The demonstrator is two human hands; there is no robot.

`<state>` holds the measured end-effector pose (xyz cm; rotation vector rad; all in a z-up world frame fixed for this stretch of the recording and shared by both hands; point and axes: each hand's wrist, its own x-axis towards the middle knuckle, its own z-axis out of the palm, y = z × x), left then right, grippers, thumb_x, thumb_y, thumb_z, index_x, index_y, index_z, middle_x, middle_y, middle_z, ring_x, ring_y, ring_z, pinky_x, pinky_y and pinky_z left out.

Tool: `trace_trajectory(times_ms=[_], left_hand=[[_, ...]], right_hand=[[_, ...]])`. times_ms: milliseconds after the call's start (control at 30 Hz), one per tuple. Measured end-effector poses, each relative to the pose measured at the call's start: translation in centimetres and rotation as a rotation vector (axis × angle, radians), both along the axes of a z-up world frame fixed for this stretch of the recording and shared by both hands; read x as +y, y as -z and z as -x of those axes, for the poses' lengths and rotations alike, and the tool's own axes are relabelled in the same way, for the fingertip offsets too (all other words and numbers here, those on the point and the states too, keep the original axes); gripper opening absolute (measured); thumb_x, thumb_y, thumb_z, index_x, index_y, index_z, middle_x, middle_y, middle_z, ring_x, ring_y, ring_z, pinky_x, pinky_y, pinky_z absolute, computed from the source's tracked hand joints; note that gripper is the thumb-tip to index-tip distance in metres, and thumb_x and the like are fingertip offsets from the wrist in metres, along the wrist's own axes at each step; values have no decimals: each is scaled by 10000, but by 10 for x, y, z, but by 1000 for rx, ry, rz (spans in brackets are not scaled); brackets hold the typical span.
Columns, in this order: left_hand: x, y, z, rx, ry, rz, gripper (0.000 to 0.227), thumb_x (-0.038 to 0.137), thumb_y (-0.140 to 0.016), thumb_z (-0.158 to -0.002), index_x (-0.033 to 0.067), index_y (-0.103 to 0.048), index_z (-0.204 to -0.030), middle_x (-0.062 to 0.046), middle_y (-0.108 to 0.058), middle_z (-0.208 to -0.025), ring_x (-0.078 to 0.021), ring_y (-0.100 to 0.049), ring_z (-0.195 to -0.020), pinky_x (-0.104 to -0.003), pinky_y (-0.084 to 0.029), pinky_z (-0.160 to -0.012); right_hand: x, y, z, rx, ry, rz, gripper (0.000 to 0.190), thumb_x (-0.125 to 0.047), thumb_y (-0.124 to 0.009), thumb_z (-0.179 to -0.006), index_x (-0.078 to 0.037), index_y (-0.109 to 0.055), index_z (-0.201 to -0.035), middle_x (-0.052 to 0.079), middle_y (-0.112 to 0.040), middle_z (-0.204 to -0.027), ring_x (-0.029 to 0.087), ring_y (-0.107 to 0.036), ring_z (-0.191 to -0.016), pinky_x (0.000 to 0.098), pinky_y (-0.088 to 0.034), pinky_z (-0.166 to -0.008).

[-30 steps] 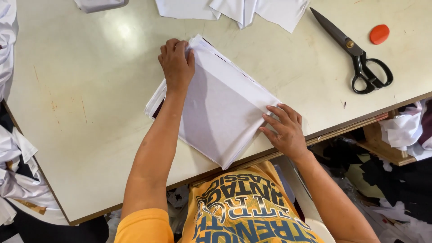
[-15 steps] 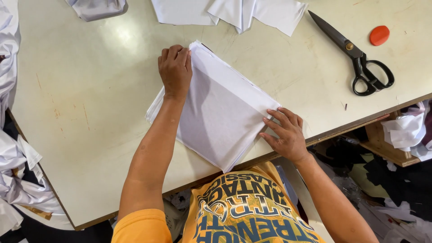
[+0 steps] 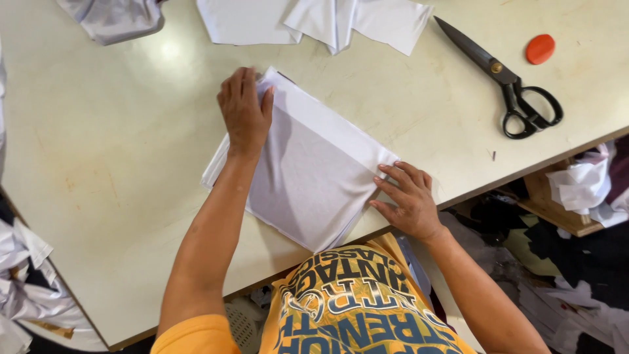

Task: The person folds white and maroon fabric pieces on a table, aligning edges and stacking them. They then place a beige patterned fabric on top of the stack and smooth it down.

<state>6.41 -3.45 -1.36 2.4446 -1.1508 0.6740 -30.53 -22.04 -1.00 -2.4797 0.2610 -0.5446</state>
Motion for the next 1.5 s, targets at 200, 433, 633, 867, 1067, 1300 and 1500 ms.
trace_trajectory(times_ms=[200, 433, 633, 867, 1067, 1300, 1500], left_hand=[[22, -21, 146, 117, 118, -119, 390, 229, -508, -1102, 125, -619, -1461, -164, -533, -1574, -449, -438, -1482, -594, -269, -1184], [56, -2, 162, 267, 131, -260, 634, 525, -478, -1075, 219, -493, -1631, -153, -393, -1721, -445, -274, -1601, -666, -80, -1265], [167, -8, 96, 307, 159, -346, 672, 500, -498, -1068, 172, -488, -1654, -198, -409, -1724, -468, -271, -1608, -675, -95, -1262], [223, -4, 82, 355, 68, -362, 691, 593, -481, -1052, 231, -511, -1640, -129, -382, -1747, -419, -263, -1619, -657, -86, -1279], [232, 7, 30, 256, -32, -257, 610, 554, -445, -1117, 203, -566, -1602, -112, -420, -1713, -427, -326, -1572, -680, -169, -1229], [266, -19, -39, 394, -188, -200, 524, 319, -467, -1179, 15, -498, -1603, -228, -317, -1713, -478, -194, -1570, -722, -154, -1221], [272, 19, -32, 138, 70, -258, 540, 437, -622, -1027, 181, -673, -1499, -150, -580, -1600, -411, -469, -1513, -667, -331, -1159]], right_hand=[[-2, 1, -2, -32, -5, 37, 524, -524, -805, -880, -270, -753, -1336, 12, -661, -1476, 314, -527, -1408, 455, -345, -1096], [15, -9, -13, 101, -48, 76, 647, -651, -769, -875, -332, -677, -1430, 86, -400, -1727, 378, -234, -1619, 532, -167, -1221], [102, -19, -69, 236, -190, 139, 756, -765, -691, -857, -320, -628, -1466, 127, -336, -1741, 455, -195, -1609, 677, -128, -1190], [145, -35, -93, 326, -297, 197, 753, -734, -678, -891, -317, -588, -1512, 163, -275, -1755, 528, -214, -1573, 770, -209, -1117], [154, -42, -98, 407, -281, 236, 751, -750, -675, -889, -349, -587, -1518, 122, -229, -1780, 503, -165, -1586, 753, -192, -1135], [154, -37, -96, 424, -310, 249, 780, -665, -709, -925, -400, -441, -1609, 56, -128, -1808, 432, -93, -1652, 756, -229, -1167], [164, -34, -99, 511, -175, 162, 672, -728, -685, -896, -424, -607, -1490, 49, -236, -1781, 443, -132, -1614, 721, -188, -1175]])
